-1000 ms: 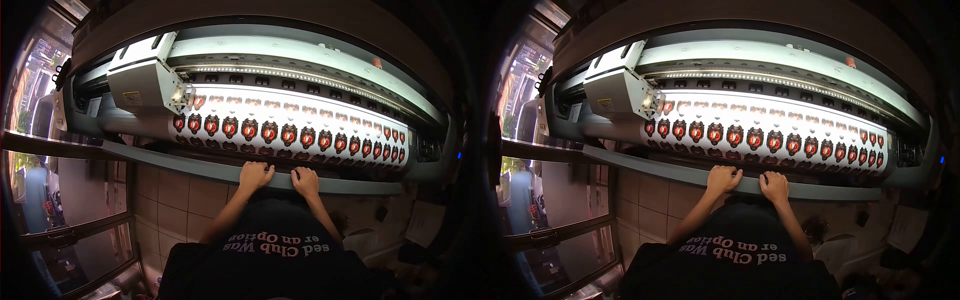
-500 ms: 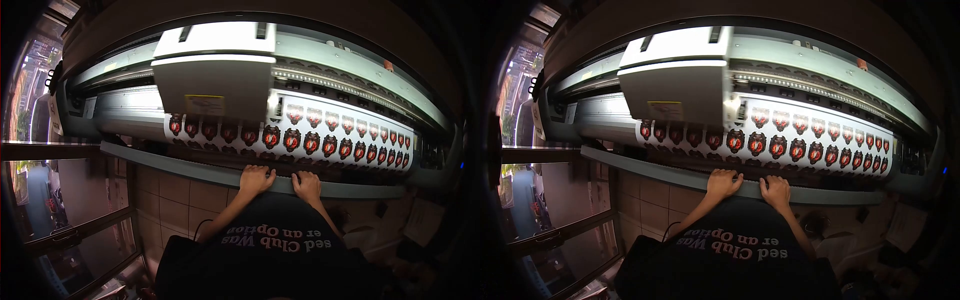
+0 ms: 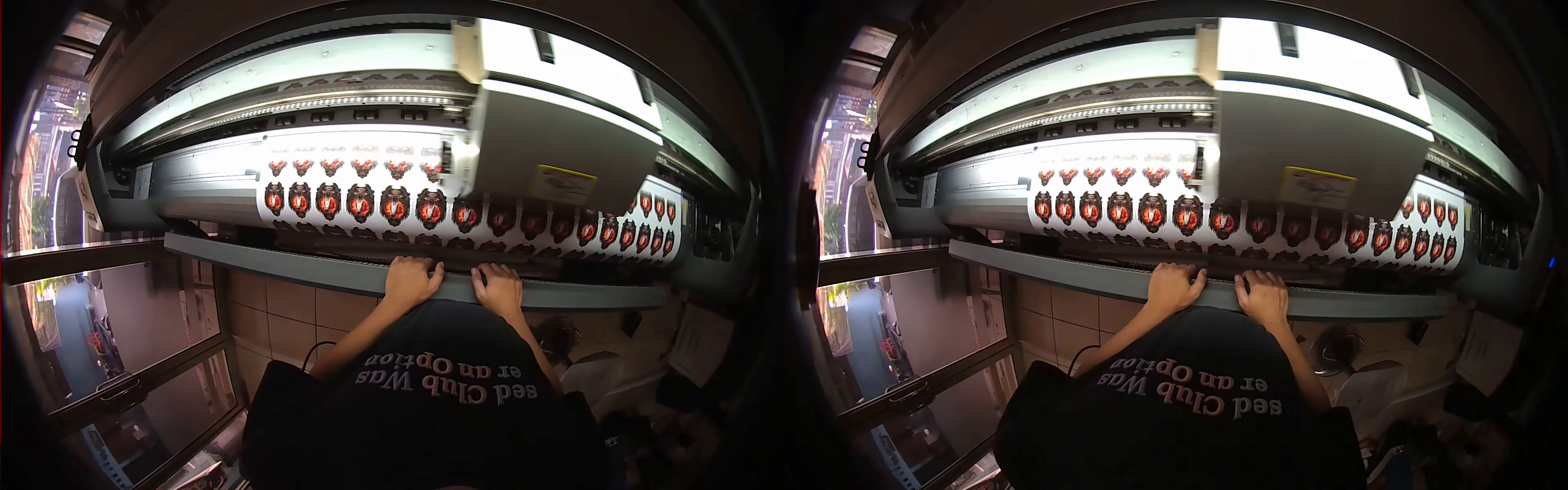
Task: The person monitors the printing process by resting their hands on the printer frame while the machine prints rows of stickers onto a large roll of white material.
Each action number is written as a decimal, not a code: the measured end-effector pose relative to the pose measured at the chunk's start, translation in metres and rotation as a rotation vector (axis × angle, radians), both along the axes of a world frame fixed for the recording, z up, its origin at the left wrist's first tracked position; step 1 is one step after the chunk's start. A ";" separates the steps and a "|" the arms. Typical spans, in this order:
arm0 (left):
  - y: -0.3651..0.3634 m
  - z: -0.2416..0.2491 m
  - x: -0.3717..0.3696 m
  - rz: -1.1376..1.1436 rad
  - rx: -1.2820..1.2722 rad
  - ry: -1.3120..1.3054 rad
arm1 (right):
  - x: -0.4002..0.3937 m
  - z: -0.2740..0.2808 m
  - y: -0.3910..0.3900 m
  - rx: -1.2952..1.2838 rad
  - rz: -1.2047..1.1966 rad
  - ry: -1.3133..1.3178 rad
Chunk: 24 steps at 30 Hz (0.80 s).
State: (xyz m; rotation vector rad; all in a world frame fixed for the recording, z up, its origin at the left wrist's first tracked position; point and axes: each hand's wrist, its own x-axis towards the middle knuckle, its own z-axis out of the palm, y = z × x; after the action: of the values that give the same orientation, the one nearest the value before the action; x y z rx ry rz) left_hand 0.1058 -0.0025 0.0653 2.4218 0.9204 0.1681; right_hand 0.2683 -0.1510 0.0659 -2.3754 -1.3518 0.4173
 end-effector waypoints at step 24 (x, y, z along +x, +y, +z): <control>-0.001 0.000 0.003 0.001 0.036 -0.023 | 0.004 -0.002 -0.001 -0.045 0.069 -0.010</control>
State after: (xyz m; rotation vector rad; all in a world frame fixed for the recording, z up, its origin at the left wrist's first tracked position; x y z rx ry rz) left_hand 0.1089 -0.0035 0.0657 2.4475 0.9153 0.2136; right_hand 0.2725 -0.1520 0.0638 -2.3749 -1.4468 0.4609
